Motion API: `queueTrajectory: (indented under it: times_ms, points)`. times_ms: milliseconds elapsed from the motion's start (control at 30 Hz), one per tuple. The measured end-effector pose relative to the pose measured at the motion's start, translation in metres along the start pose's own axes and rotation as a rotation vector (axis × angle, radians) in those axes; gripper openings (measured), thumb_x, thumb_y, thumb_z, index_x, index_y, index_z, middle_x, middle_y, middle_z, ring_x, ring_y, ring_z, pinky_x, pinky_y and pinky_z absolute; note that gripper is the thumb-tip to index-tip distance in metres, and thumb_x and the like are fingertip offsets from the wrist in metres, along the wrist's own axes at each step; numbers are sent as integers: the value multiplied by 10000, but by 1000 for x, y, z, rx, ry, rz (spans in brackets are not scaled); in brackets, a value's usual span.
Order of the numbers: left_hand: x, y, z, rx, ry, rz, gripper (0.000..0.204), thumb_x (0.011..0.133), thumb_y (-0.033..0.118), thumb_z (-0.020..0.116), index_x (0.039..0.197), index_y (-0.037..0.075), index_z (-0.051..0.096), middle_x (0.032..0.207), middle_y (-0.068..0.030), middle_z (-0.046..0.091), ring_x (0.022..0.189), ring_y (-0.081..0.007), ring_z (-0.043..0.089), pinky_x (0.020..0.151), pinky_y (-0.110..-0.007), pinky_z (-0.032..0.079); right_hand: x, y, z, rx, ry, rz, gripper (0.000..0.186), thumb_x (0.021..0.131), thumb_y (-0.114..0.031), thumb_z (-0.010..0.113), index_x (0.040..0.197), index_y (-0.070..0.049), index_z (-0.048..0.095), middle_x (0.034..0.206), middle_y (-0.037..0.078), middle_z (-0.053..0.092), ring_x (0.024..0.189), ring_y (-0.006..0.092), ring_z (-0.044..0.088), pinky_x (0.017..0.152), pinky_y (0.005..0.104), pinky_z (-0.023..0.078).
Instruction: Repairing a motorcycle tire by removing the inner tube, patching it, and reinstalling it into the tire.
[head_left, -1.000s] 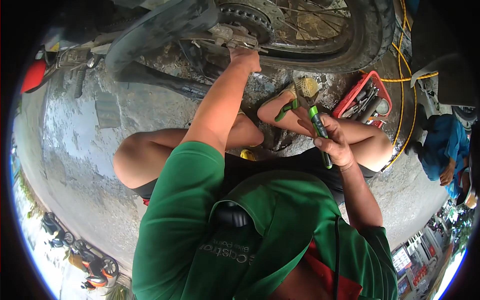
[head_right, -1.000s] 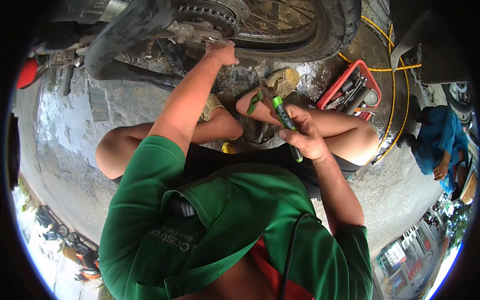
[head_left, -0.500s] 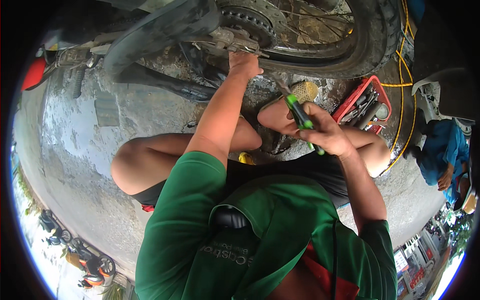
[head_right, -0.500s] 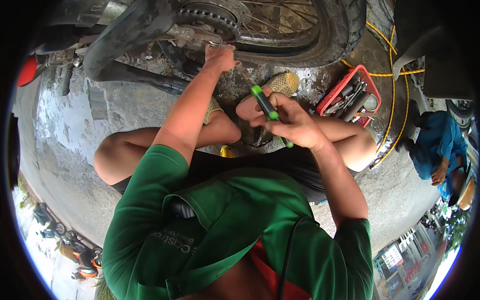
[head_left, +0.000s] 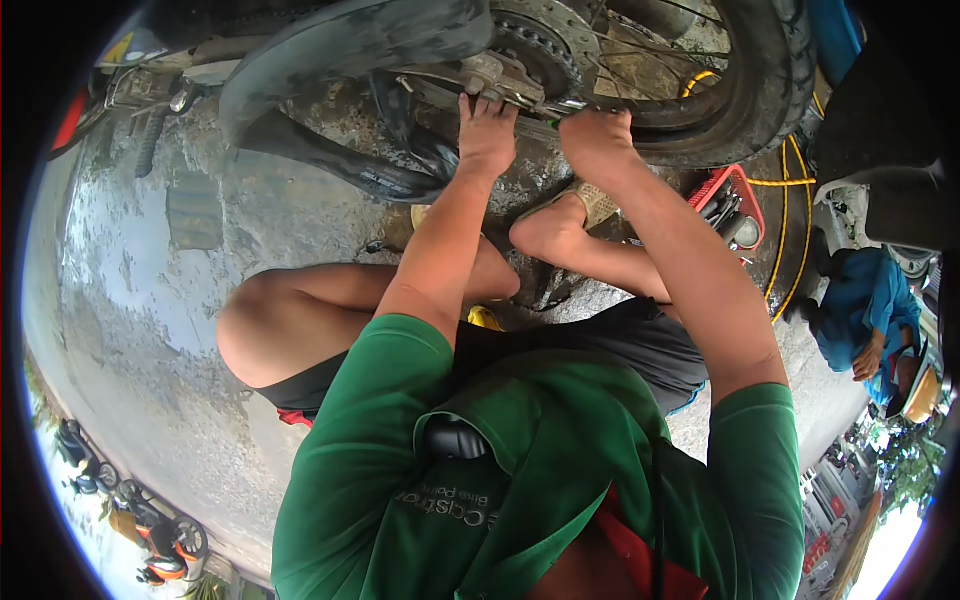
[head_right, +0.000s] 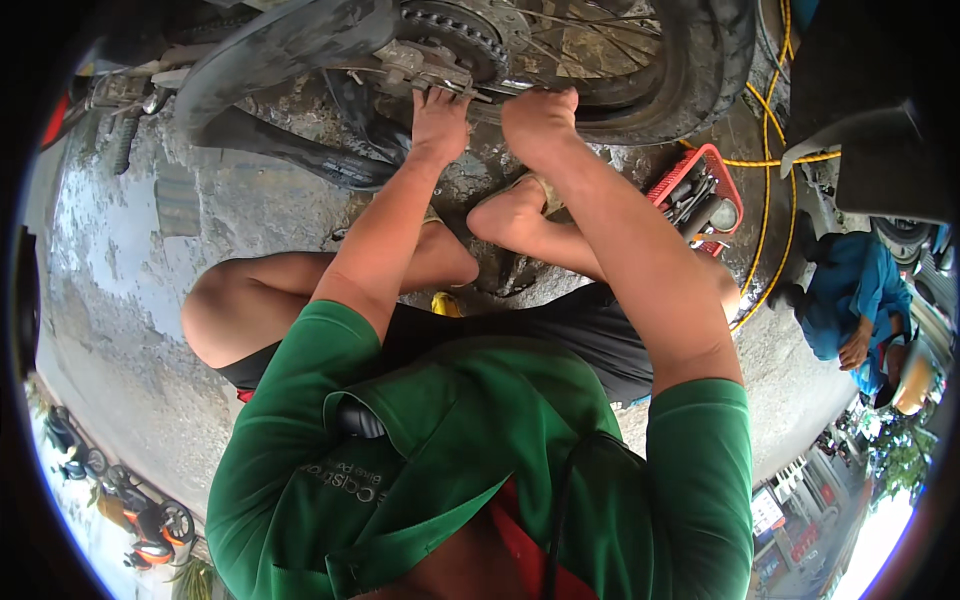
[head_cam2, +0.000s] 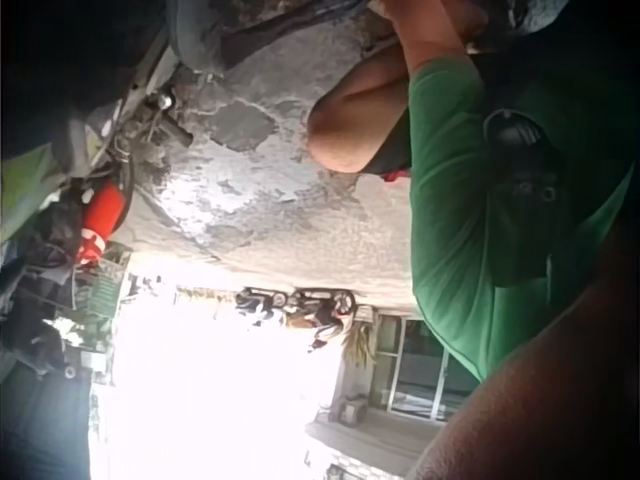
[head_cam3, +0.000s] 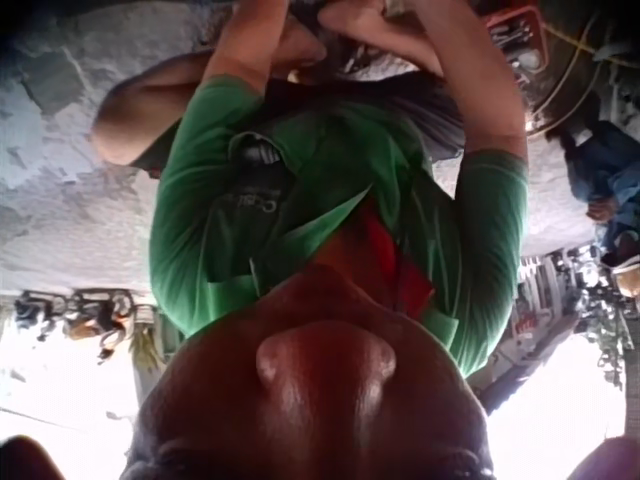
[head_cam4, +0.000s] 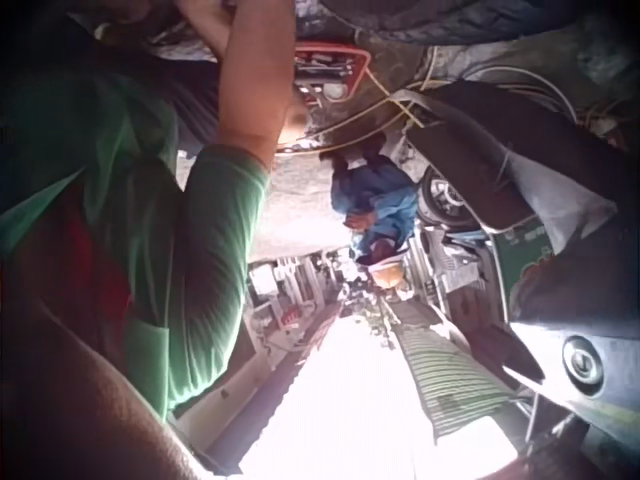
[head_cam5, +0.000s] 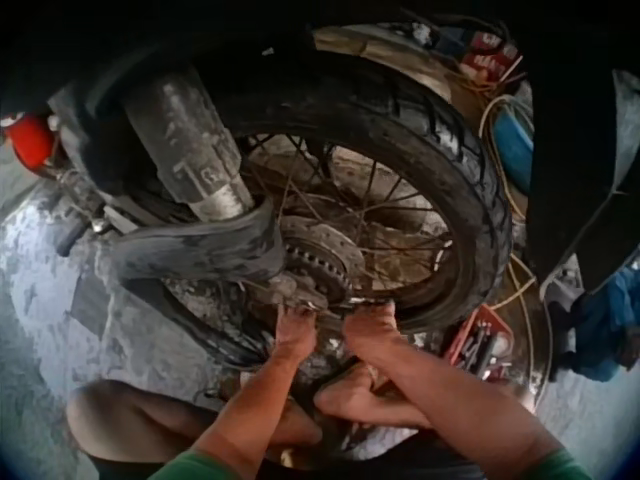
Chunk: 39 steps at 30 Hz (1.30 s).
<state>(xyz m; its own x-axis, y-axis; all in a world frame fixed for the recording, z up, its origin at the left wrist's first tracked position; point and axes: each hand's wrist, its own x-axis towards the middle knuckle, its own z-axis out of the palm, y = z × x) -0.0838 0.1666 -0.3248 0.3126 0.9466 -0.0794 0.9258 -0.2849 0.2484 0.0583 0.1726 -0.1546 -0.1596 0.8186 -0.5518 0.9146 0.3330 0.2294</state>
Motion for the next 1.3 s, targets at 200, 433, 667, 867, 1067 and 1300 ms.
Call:
queueTrajectory:
  times_ms: [200,433,667,867,1067,1300]
  points:
    - [-1,36,22,-887,812,-651,554,797,299,742,1266,49,584,1274,-181,580,1209,-358,515,1060,-578,365,41,37,21,106,-109,-175,230,796,-72,669,1010,-22,735,1008,201,723,968,361,713,801,479,559]
    - [50,32,32,-1944,-102,-1507,408,964,253,575,1331,94,497,1278,-140,541,1016,-368,622,851,-595,499,30,41,21,117,-62,-204,230,793,-46,657,1008,-28,737,992,215,715,959,377,710,805,473,568]
    - [25,11,59,-1816,-97,-1237,241,962,234,591,1169,114,623,1128,-78,607,774,-305,657,806,-508,544,18,26,15,108,-75,-118,247,842,-69,624,1060,-35,733,1092,186,701,1060,355,669,888,560,473]
    - [5,18,70,-2068,154,-1121,119,855,132,694,930,72,623,675,-24,560,422,-140,480,594,-313,526,5,6,25,-91,8,-72,311,882,-146,609,1160,-66,725,1286,175,609,1230,338,547,962,647,366]
    - [1,23,58,-2095,168,-1115,99,857,102,693,900,90,605,726,-11,568,469,-136,507,616,-321,529,14,1,26,-130,40,-58,274,871,-122,611,1101,-39,736,1291,186,581,1204,342,545,960,604,380]
    - [4,22,67,-2083,142,-1143,115,850,149,711,908,98,625,780,-2,574,536,-143,529,678,-336,539,29,-11,19,-156,-99,-67,335,876,-142,648,1197,-71,711,1316,208,587,1230,383,531,917,698,356]
